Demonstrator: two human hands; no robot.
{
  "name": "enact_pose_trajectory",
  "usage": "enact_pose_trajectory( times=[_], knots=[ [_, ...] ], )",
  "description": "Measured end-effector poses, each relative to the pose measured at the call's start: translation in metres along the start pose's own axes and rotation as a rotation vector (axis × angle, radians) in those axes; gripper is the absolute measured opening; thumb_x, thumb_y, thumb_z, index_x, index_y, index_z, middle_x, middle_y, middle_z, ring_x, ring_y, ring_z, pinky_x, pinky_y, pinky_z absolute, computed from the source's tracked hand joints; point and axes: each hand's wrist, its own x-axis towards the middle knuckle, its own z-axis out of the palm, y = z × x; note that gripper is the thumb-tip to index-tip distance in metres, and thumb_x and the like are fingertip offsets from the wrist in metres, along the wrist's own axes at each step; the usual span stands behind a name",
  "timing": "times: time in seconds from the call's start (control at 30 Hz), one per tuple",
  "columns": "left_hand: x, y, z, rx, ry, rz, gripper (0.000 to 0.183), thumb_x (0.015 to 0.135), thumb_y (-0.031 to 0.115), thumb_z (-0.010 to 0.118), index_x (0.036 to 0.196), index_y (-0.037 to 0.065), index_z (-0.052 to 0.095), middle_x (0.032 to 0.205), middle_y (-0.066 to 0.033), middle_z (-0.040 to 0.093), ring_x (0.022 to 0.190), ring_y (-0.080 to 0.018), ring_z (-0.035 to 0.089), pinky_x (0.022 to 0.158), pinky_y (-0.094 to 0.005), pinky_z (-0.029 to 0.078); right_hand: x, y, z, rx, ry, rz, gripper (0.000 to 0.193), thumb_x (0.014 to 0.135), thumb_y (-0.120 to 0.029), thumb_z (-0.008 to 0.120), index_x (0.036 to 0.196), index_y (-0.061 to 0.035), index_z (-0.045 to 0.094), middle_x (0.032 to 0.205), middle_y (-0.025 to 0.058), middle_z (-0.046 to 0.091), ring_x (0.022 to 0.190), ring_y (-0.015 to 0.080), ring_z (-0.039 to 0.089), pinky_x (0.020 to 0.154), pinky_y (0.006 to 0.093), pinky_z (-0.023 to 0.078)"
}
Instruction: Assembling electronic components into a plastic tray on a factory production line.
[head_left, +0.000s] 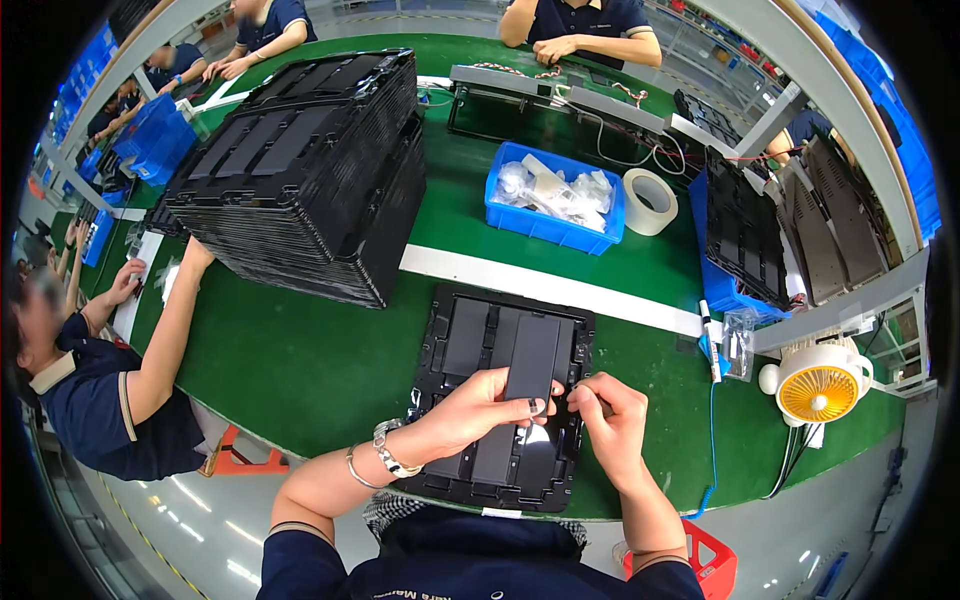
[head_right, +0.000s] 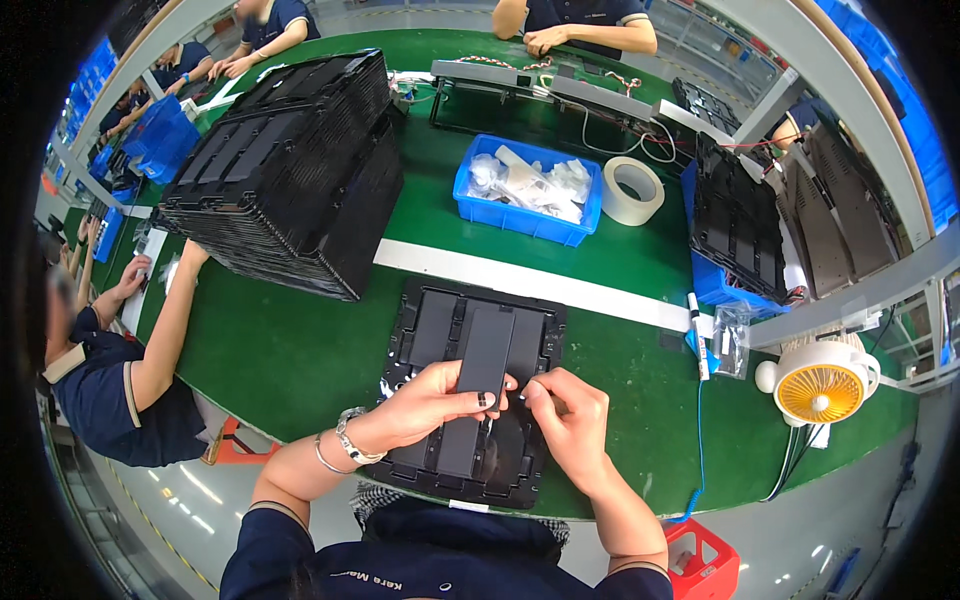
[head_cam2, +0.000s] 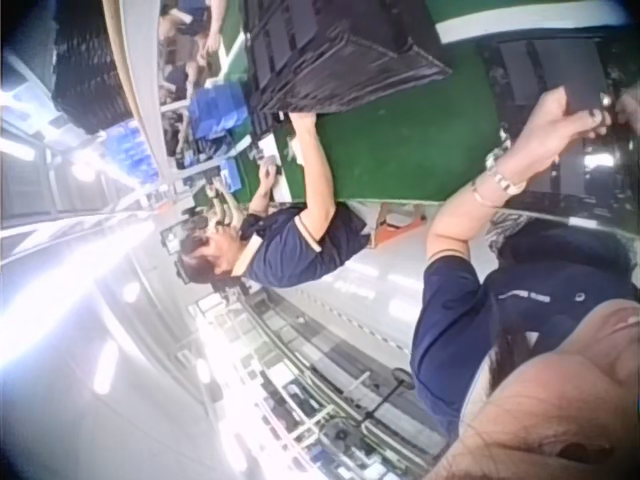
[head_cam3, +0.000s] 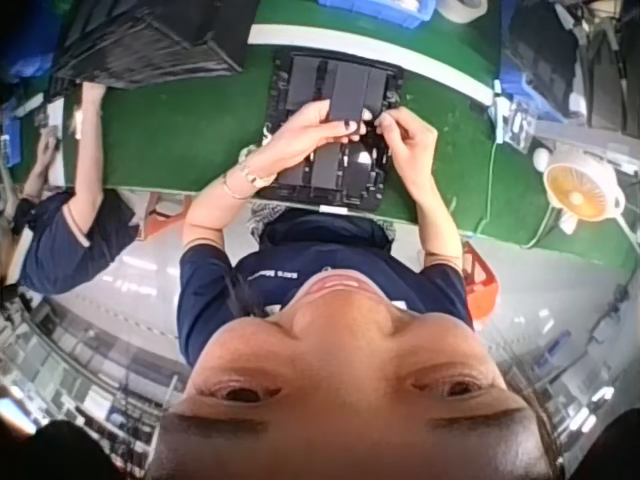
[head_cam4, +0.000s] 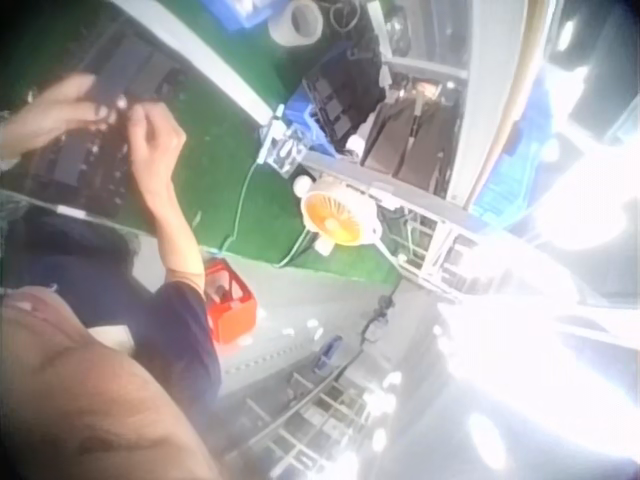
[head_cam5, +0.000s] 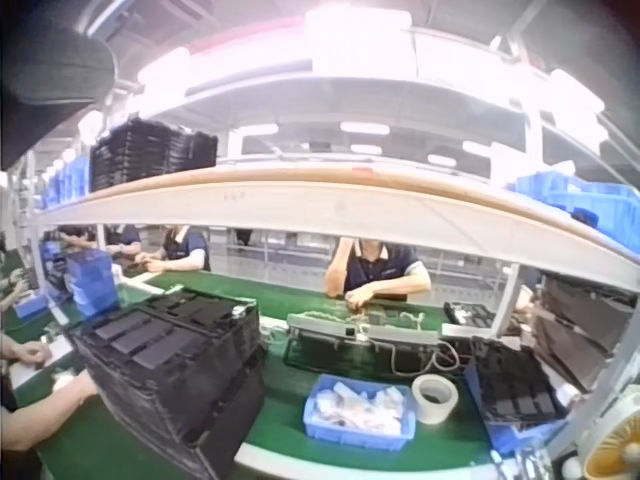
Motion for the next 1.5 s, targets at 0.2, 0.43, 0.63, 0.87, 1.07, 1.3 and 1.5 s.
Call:
enact_pose_trajectory(
  times=[0.2, 0.43, 0.63, 0.87, 1.07, 1.3, 1.5],
  knots=[
    [-0.0015, -0.0021, 0.0001, 0.042, -0.039, 0.01, 0.03, 0.096, 0.011, 0.059, 0.123, -0.002, 0.058, 0.104, -0.0066, 0.065, 0.097, -0.0129, 0.061, 0.088, -0.0296, 0.051, 0.0018, -0.0047, -0.0005, 0.007, -0.042, 0.061, 0.011, 0.09, -0.005, 0.062, 0.084, 0.0023, 0.067, 0.07, 0.0074, 0.064, 0.06, 0.0116, 0.059, 0.053, 0.0252, 0.044],
    [-0.003, -0.0028, 0.0019, 0.016, -0.001, 0.033, 0.027, 0.096, 0.011, 0.059, 0.12, -0.002, 0.058, 0.103, -0.0069, 0.065, 0.095, -0.0127, 0.061, 0.087, -0.0291, 0.051, 0.0032, -0.0027, -0.0017, 0.065, -0.123, 0.129, 0.012, 0.091, -0.006, 0.062, 0.084, 0.0029, 0.067, 0.072, 0.0089, 0.065, 0.063, 0.0141, 0.063, 0.057, 0.027, 0.047],
    [-0.0017, -0.001, 0.0021, 0.054, 0.049, 0.049, 0.02, 0.095, 0.01, 0.06, 0.111, -0.003, 0.059, 0.098, -0.0048, 0.064, 0.088, -0.01, 0.06, 0.081, -0.0258, 0.05, -0.0043, -0.0012, 0.0028, 0.192, -0.204, 0.225, 0.011, 0.09, -0.005, 0.062, 0.086, 0.0034, 0.067, 0.074, 0.0077, 0.065, 0.063, 0.0109, 0.059, 0.056, 0.0252, 0.045],
    [0.0002, -0.0011, -0.0007, 0.166, 0.091, 0.041, 0.017, 0.092, 0.007, 0.061, 0.106, -0.003, 0.061, 0.092, -0.0053, 0.065, 0.085, -0.0091, 0.061, 0.076, -0.0256, 0.051, 0.0026, -0.0055, 0.0019, 0.16, -0.31, 0.276, 0.013, 0.092, -0.005, 0.059, 0.085, 0.0038, 0.067, 0.073, 0.0068, 0.066, 0.066, 0.0115, 0.061, 0.06, 0.0251, 0.047],
    [0.0005, 0.0028, 0.0002, 0.36, 0.133, 0.079, 0.017, 0.088, 0.006, 0.063, 0.102, -0.003, 0.062, 0.089, -0.0062, 0.069, 0.085, -0.0093, 0.064, 0.078, -0.0266, 0.052, -0.0025, 0.0012, 0.0055, 0.191, -0.253, 0.252, 0.009, 0.089, -0.005, 0.063, 0.086, 0.002, 0.068, 0.071, 0.0046, 0.063, 0.055, 0.0069, 0.051, 0.049, 0.0243, 0.039],
    [-0.0016, 0.0035, 0.003, 0.406, 0.158, 0.054, 0.015, 0.086, 0.007, 0.064, 0.098, -0.003, 0.063, 0.085, -0.0053, 0.07, 0.08, -0.0094, 0.065, 0.075, -0.0271, 0.053, 0.0017, -0.002, 0.001, 0.143, -0.307, 0.251, 0.01, 0.089, -0.007, 0.064, 0.084, 0.0018, 0.067, 0.067, 0.0032, 0.06, 0.052, 0.0075, 0.048, 0.048, 0.0254, 0.037],
    [-0.0027, 0.0041, 0.003, 0.409, 0.151, 0.06, 0.015, 0.086, 0.005, 0.064, 0.098, -0.003, 0.063, 0.084, -0.005, 0.069, 0.079, -0.0082, 0.064, 0.074, -0.0266, 0.053, 0.0003, 0.0009, 0.0036, 0.208, -0.296, 0.243, 0.013, 0.09, -0.009, 0.064, 0.083, 0.002, 0.066, 0.065, 0.0037, 0.058, 0.051, 0.0075, 0.046, 0.047, 0.0257, 0.036]
  ],
)
